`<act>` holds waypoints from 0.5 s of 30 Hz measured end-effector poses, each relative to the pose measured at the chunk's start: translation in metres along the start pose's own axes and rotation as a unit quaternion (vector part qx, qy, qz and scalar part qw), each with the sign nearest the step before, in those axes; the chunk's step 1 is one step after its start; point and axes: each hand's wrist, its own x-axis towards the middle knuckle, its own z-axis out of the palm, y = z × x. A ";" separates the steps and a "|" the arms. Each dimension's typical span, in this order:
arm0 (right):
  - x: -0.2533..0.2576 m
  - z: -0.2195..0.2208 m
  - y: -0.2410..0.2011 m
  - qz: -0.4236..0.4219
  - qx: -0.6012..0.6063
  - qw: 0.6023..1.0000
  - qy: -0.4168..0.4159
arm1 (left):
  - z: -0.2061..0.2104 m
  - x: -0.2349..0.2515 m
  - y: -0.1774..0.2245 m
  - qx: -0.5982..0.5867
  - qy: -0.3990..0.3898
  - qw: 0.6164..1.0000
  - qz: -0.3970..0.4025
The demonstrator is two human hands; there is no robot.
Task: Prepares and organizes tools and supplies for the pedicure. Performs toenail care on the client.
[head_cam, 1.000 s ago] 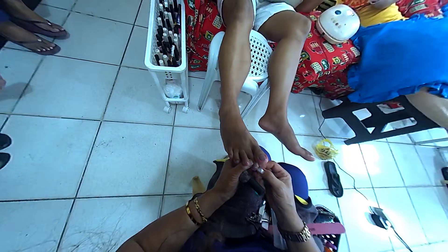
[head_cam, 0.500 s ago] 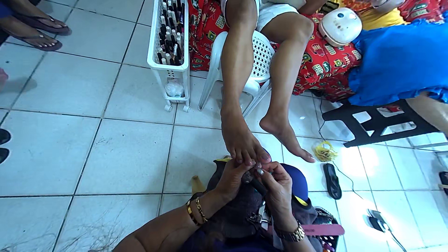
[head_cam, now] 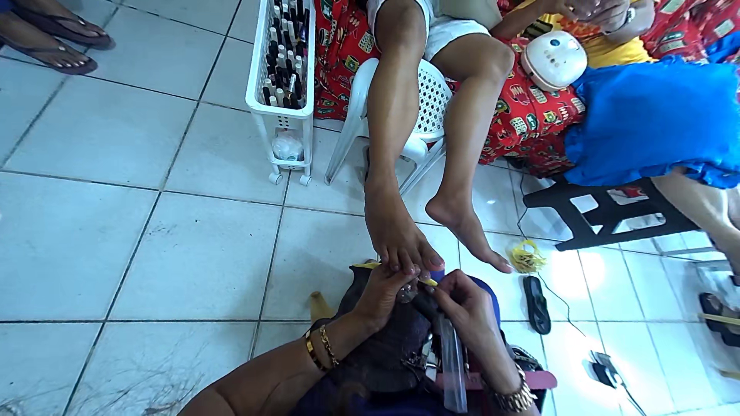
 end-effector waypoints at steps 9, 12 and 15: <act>-0.002 -0.014 0.000 -0.007 -0.236 0.967 -0.093 | -0.019 -0.006 0.004 0.048 -0.032 0.998 0.004; -0.007 -0.020 0.006 -0.090 -0.186 0.978 -0.011 | -0.032 -0.010 0.012 0.043 0.012 0.999 -0.008; -0.013 -0.023 0.002 -0.157 -0.103 0.982 0.024 | -0.039 -0.006 0.025 0.023 0.067 0.995 -0.065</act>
